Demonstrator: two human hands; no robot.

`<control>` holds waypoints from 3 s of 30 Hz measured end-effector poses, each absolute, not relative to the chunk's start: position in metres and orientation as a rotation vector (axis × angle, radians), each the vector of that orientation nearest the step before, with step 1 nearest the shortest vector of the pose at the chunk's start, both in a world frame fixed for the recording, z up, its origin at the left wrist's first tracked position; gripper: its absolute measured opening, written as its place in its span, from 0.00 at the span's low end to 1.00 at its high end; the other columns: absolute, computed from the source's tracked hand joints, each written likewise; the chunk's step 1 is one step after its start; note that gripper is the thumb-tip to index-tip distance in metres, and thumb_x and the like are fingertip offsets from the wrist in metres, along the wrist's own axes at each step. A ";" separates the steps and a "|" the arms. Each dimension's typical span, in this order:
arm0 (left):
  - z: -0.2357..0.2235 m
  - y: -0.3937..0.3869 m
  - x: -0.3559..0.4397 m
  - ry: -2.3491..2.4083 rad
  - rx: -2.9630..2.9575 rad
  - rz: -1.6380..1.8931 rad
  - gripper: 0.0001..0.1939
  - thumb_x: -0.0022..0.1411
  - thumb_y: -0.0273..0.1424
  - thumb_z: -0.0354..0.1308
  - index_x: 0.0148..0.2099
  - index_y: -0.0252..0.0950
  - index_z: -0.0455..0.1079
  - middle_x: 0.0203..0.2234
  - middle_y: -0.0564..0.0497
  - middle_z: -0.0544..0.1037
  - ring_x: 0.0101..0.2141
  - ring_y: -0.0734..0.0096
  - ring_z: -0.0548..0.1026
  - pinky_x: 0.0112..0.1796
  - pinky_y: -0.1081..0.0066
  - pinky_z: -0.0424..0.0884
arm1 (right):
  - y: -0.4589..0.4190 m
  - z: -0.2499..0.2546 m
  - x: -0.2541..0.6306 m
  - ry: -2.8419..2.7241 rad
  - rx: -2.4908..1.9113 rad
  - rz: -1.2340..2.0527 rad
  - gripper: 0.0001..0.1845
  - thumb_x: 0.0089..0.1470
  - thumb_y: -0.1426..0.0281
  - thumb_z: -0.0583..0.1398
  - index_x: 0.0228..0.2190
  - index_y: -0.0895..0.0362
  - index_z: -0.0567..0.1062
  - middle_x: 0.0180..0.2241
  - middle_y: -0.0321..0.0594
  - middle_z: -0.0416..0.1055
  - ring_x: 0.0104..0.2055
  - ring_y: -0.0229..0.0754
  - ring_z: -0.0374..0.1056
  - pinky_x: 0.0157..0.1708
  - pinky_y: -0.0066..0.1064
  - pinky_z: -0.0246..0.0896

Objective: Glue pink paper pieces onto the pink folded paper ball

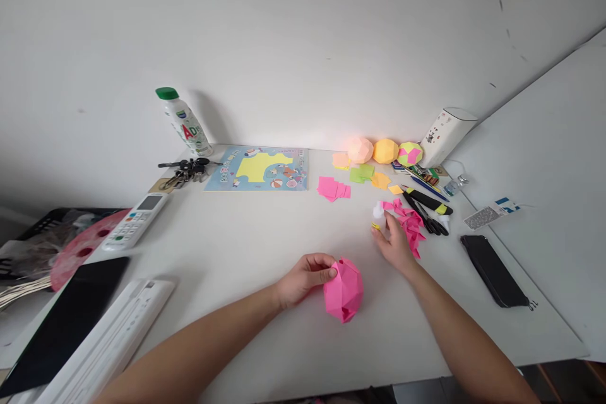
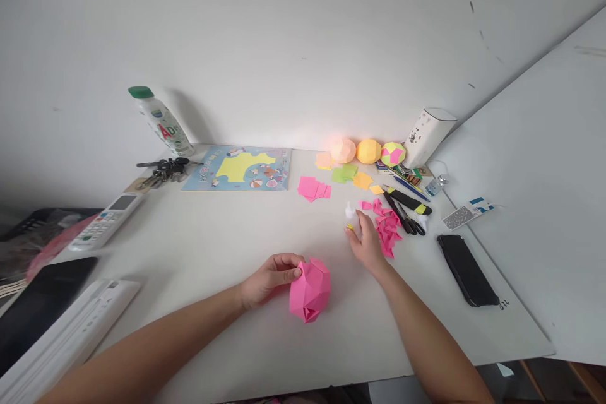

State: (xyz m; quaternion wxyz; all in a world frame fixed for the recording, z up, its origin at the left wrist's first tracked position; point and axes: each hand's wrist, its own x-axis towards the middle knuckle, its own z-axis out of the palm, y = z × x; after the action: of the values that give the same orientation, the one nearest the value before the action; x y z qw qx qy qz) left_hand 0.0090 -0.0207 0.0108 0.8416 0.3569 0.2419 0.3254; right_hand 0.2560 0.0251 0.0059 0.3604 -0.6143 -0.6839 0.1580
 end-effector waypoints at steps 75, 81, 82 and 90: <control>0.021 -0.024 0.012 0.578 0.818 0.599 0.15 0.52 0.39 0.63 0.27 0.31 0.70 0.21 0.53 0.69 0.24 0.77 0.64 0.28 0.73 0.59 | -0.057 0.075 0.215 -1.688 -1.147 0.592 0.07 0.48 0.66 0.62 0.30 0.52 0.70 0.22 0.34 0.69 0.20 0.37 0.64 0.19 0.29 0.60; 0.015 -0.022 0.011 0.591 0.793 0.608 0.14 0.52 0.39 0.63 0.27 0.32 0.71 0.22 0.52 0.70 0.25 0.75 0.65 0.30 0.72 0.60 | -0.052 0.066 0.217 -1.489 -1.160 0.765 0.08 0.48 0.64 0.62 0.30 0.53 0.69 0.23 0.33 0.65 0.20 0.35 0.60 0.17 0.27 0.59; 0.014 -0.022 0.010 0.592 0.782 0.617 0.13 0.52 0.38 0.63 0.27 0.32 0.71 0.22 0.52 0.70 0.25 0.75 0.66 0.30 0.72 0.60 | -0.051 0.064 0.218 -1.433 -1.171 0.831 0.09 0.48 0.63 0.62 0.30 0.53 0.69 0.22 0.32 0.64 0.19 0.35 0.58 0.16 0.26 0.57; 0.014 -0.016 0.006 0.566 0.675 0.754 0.12 0.52 0.36 0.63 0.27 0.31 0.71 0.23 0.50 0.72 0.26 0.73 0.68 0.30 0.71 0.61 | -0.028 0.062 0.222 -1.111 -1.157 1.178 0.11 0.50 0.60 0.62 0.32 0.51 0.67 0.15 0.26 0.55 0.14 0.31 0.50 0.12 0.21 0.48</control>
State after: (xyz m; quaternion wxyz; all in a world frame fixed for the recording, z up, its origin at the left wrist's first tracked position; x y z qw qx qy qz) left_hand 0.0059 -0.0160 0.0138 0.8366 0.3190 0.2673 0.3563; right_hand 0.2220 -0.0278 0.0618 0.5444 -0.4877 -0.4685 0.4963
